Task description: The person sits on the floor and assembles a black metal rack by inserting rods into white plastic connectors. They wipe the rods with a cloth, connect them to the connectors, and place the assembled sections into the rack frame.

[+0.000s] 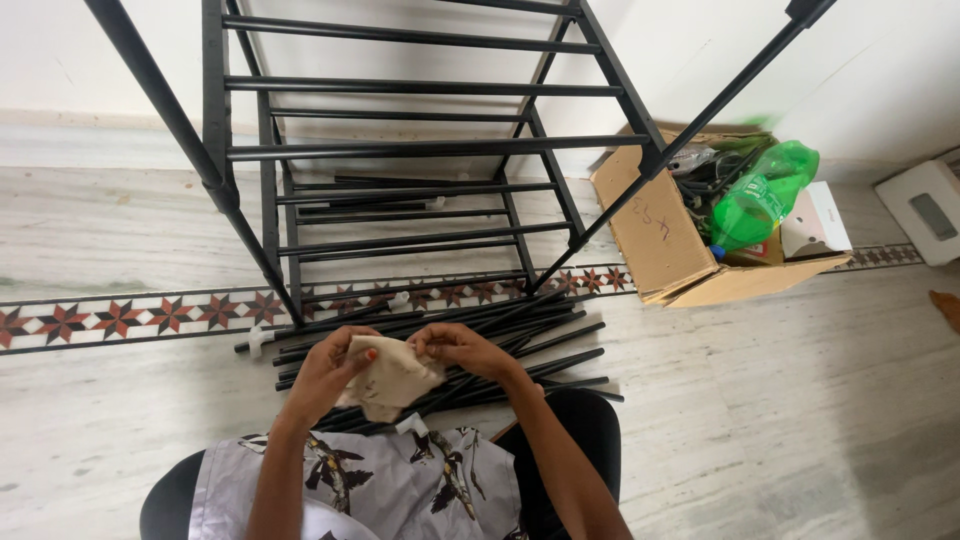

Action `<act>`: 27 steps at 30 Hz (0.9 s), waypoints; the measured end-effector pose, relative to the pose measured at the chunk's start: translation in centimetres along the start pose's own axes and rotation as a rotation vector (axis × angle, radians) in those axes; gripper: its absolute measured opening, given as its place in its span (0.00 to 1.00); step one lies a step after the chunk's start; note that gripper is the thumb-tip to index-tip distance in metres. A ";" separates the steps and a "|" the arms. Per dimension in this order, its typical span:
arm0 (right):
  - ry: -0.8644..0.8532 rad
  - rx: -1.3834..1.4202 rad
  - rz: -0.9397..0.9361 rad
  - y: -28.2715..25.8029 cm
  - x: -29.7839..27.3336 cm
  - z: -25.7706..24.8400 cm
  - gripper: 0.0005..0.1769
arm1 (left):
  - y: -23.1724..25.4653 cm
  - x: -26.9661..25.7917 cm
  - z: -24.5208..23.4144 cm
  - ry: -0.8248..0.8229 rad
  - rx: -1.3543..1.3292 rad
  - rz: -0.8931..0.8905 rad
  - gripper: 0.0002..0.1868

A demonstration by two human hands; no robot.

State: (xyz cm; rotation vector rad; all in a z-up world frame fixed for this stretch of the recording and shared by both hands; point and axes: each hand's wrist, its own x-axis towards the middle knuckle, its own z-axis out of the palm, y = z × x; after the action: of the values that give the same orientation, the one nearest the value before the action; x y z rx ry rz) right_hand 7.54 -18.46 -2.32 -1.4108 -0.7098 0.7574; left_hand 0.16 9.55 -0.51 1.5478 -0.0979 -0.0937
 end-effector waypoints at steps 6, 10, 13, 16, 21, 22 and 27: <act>0.164 0.098 0.199 -0.3 0.9 4.0 0.25 | 0.7 -0.4 1.2 0.211 0.120 -0.107 0.12; 0.325 -0.590 -0.214 -1.8 0.9 6.1 0.35 | 2.9 -0.8 3.2 0.125 0.429 -0.001 0.11; 0.274 -0.538 0.000 -2.2 0.9 4.8 0.33 | 3.6 0.0 4.0 0.106 0.424 0.072 0.10; 0.461 -0.261 0.287 -1.1 1.6 3.6 0.23 | 3.4 0.3 2.7 0.340 0.322 0.099 0.10; 0.856 -0.911 0.142 0.9 1.3 2.2 0.16 | 0.9 -6.5 -0.9 0.608 0.365 0.140 0.09; 0.676 -0.988 0.211 1.2 1.0 2.6 0.17 | 0.2 -9.2 -1.3 0.647 0.468 0.215 0.08; -0.020 -1.385 0.257 2.3 -2.9 6.4 0.28 | -3.6 -16.2 -0.6 0.372 0.613 -0.250 0.06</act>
State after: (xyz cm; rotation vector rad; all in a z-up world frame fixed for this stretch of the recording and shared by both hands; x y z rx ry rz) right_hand 0.56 -17.07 -4.31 -2.7761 -1.1600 0.4142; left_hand -15.87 12.02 -4.22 2.1579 0.3972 0.0336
